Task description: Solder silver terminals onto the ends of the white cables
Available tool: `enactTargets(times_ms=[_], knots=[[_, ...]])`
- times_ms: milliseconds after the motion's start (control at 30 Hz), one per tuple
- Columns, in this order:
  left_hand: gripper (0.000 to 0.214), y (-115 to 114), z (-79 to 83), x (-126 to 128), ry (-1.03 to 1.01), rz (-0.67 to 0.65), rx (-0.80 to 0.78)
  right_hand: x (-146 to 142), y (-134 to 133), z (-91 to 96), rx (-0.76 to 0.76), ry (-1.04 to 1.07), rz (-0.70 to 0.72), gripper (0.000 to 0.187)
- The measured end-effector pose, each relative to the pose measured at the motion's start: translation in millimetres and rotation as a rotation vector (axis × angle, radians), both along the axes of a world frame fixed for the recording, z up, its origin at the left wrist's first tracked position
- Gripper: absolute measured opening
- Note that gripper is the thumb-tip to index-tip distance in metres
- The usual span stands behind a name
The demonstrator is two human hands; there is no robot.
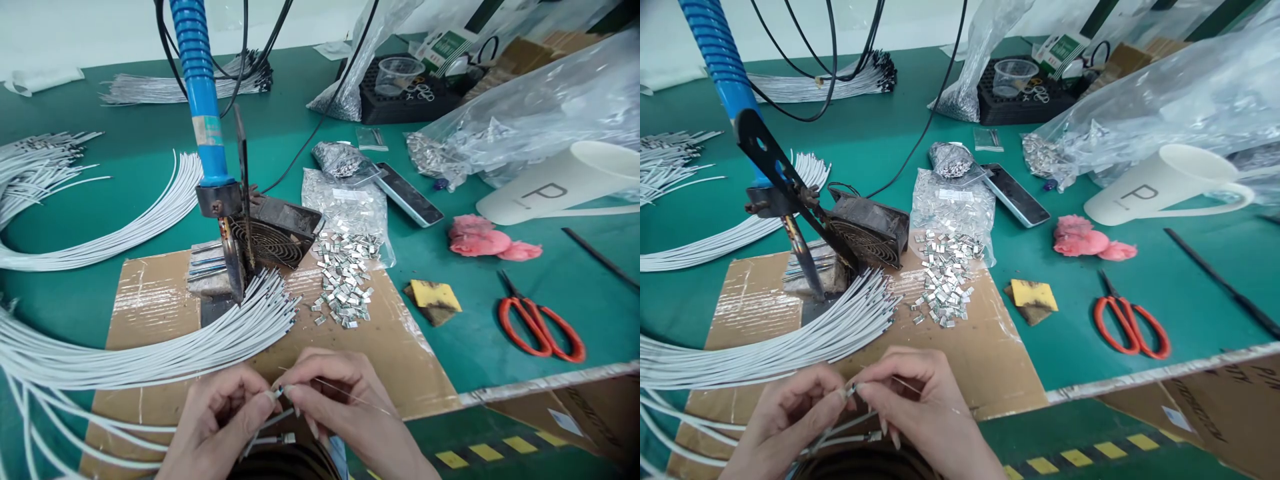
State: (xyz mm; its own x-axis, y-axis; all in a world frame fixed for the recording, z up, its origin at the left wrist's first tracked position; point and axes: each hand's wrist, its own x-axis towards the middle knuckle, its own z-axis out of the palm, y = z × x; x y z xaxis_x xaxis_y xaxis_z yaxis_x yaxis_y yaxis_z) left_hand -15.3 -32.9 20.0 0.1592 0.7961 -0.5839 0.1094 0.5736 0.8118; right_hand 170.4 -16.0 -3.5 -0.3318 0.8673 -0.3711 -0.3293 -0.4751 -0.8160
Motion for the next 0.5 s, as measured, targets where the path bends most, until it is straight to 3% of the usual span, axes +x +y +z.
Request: enactTargets(times_ms=[333,500], knots=[[0.051,0,-3.3,-6,-0.009,-0.071,0.019,9,3,-3.9,0.022,0.0,0.108,0.016],[0.052,-1,0.5,-6,-0.011,-0.088,-0.011,16,8,5.9,0.186,-0.123,0.177,0.014]])
